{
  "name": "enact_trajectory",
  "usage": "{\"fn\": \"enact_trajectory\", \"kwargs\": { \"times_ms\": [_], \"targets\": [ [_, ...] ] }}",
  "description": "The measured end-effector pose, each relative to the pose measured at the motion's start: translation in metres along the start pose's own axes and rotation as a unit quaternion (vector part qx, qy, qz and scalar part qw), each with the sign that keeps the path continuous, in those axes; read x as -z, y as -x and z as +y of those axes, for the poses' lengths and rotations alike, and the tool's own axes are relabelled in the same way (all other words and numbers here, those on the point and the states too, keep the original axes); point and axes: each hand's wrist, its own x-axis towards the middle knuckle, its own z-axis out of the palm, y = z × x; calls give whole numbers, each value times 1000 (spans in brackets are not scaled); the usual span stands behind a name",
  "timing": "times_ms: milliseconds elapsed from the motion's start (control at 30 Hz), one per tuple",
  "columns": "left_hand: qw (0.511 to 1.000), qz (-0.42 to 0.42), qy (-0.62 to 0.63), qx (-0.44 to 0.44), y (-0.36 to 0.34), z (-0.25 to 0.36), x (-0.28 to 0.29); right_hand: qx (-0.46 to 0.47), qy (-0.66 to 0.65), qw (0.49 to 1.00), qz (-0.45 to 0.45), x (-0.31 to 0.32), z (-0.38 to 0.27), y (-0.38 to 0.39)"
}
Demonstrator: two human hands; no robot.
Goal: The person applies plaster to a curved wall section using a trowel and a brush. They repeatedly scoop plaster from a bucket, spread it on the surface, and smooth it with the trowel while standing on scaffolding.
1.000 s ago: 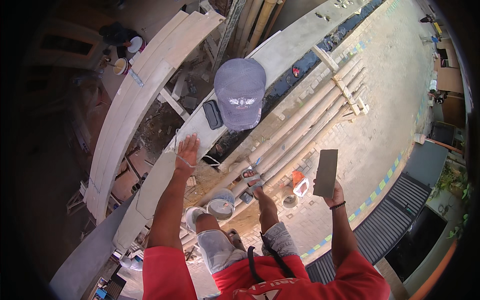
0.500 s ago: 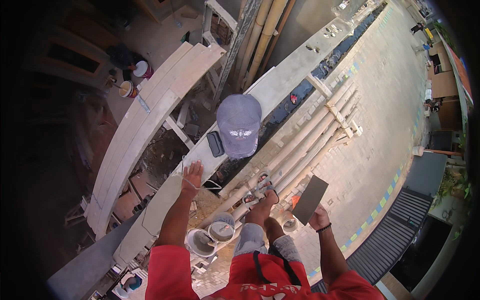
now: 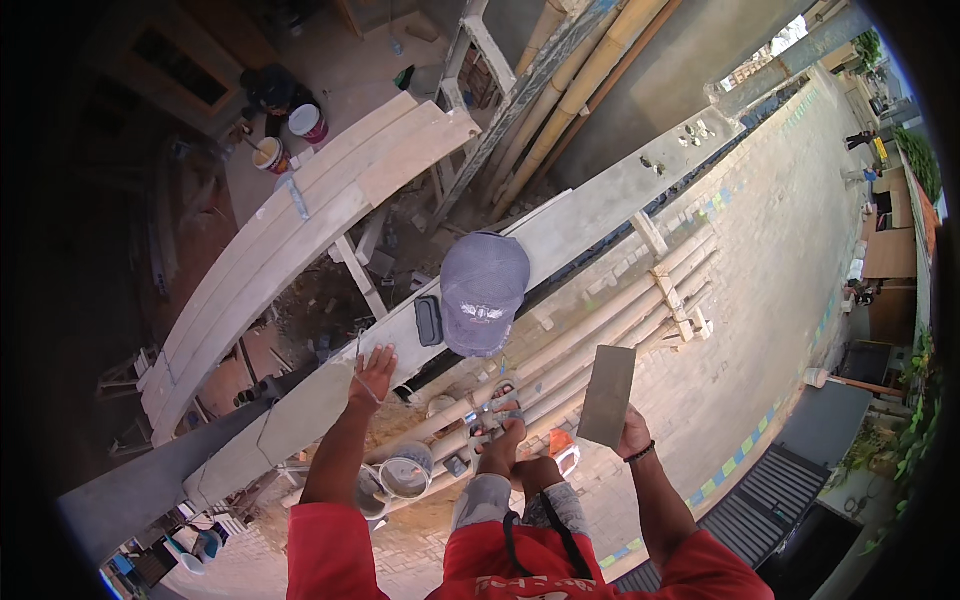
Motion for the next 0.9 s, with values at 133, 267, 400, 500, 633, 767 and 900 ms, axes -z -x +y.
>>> {"fn": "enact_trajectory", "kwargs": {
  "times_ms": [133, 267, 400, 500, 633, 767, 900],
  "targets": [
    [1000, 5, 7, 5, -3, 5, -1, -8, 21, 1000, 0, 7, -20, 12],
    [1000, 20, 6, -1, -5, 6, -5, -23, 18, 1000, 11, 11, -28, 26],
    [999, 29, -11, -12, -11, 7, -7, -45, 42, 998, 0, 14, -41, 36],
    [998, 45, -30, -28, -7, -1, -4, -51, 58, 997, 10, 25, -45, 36],
    [992, 86, -97, -8, 24, 4, 17, -86, 67, 994, 0, 39, -57, 33],
    [948, 42, 96, 300, 72, 56, 29, -116, 87, 989, -41, 58, -82, 18],
    [831, 75, 338, 434, 89, 160, -7, -150, 92, 981, -78, 62, -105, -4]
  ]
}}
